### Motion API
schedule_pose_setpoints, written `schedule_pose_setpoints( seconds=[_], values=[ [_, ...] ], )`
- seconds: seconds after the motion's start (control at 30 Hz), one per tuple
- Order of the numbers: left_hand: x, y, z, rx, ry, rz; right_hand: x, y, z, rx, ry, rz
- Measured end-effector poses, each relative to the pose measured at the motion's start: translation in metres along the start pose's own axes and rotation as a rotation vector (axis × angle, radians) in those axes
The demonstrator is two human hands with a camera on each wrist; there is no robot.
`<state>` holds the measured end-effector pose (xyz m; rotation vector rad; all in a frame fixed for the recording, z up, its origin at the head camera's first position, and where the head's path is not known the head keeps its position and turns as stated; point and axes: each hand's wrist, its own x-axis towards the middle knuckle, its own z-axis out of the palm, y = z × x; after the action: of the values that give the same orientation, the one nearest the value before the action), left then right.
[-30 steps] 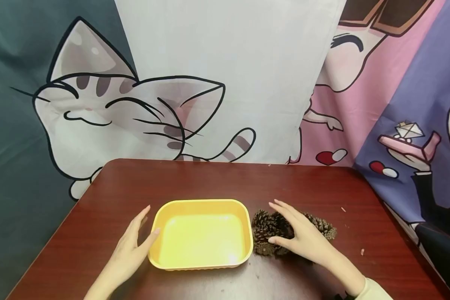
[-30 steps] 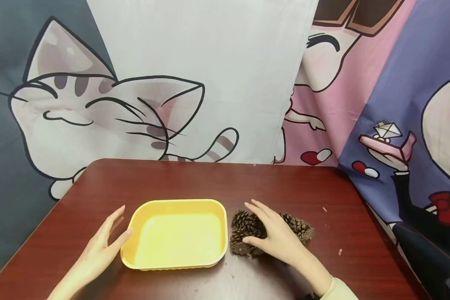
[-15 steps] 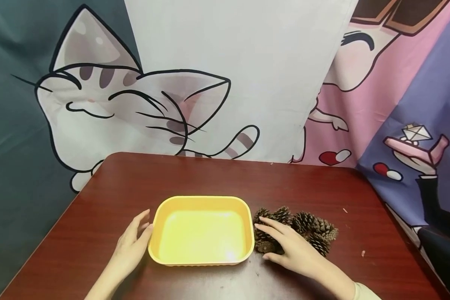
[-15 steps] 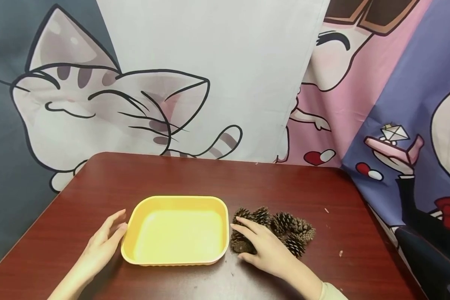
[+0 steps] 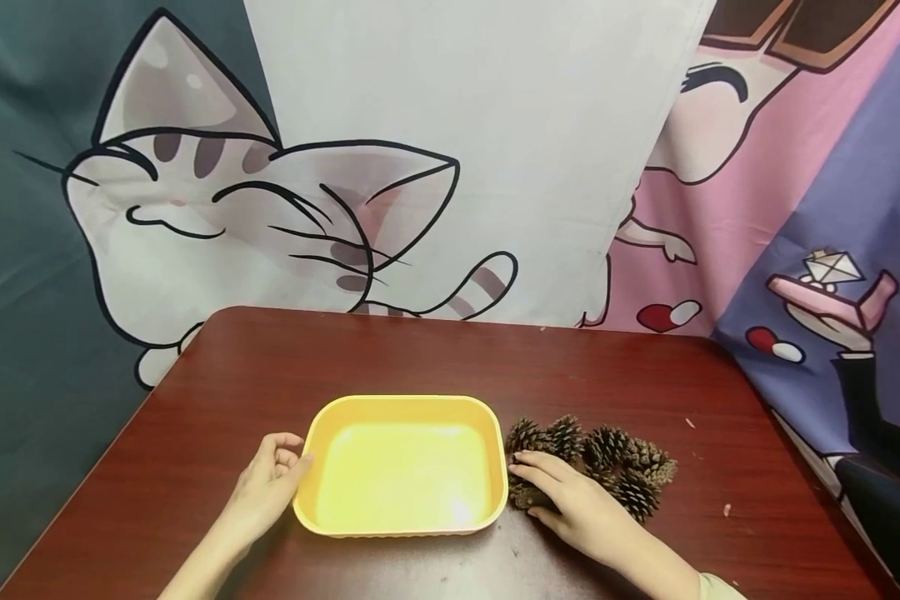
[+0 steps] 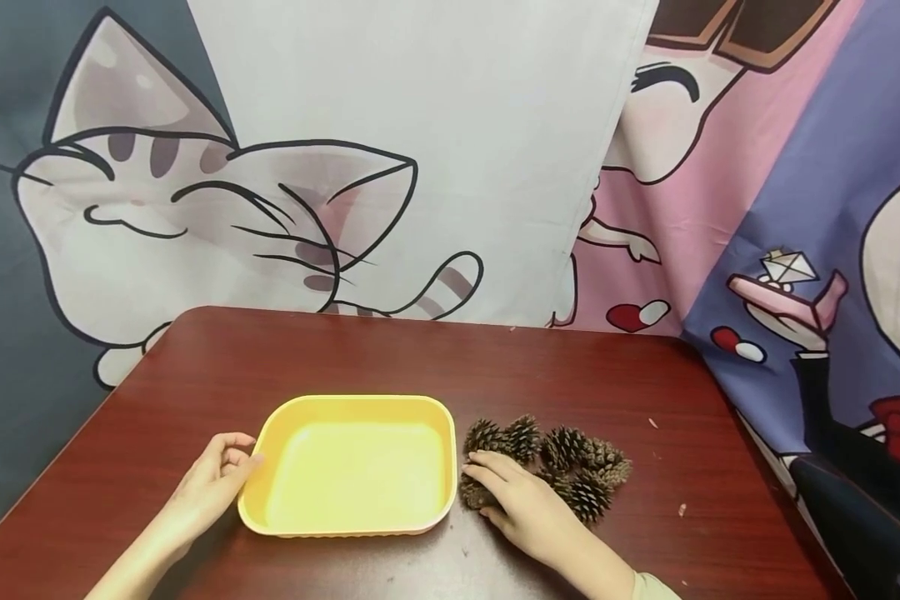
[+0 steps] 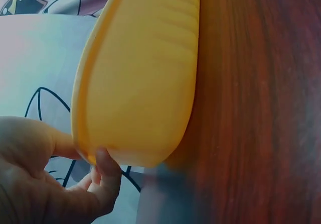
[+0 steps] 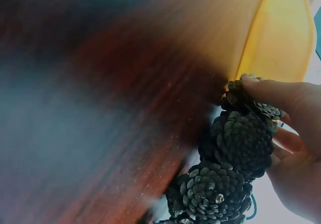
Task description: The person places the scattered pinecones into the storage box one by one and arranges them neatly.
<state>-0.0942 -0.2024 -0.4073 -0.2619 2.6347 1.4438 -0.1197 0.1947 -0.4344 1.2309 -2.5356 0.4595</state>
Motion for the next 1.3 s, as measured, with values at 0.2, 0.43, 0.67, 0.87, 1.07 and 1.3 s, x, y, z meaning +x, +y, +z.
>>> schedule_pose_setpoints(
  seconds=[0.2,0.43,0.67,0.87,1.07,1.3],
  values=[
    [0.005,0.000,-0.003,-0.075,-0.056,0.002,0.003,0.000,0.001,0.016,-0.008,0.024],
    [0.012,-0.002,-0.006,-0.172,-0.138,0.001,0.007,0.000,0.003,0.060,0.028,0.003],
    [0.018,-0.004,-0.006,-0.250,-0.220,0.010,0.004,-0.003,-0.003,0.082,0.109,0.009],
    [0.022,-0.006,-0.010,-0.291,-0.276,0.004,0.004,-0.006,-0.008,0.101,0.152,0.038],
    [0.023,-0.009,-0.010,-0.333,-0.318,0.021,0.000,-0.009,-0.021,0.105,0.179,0.068],
    [0.023,-0.012,-0.013,-0.352,-0.324,0.035,0.006,-0.011,-0.036,0.187,0.280,0.120]
  ],
)
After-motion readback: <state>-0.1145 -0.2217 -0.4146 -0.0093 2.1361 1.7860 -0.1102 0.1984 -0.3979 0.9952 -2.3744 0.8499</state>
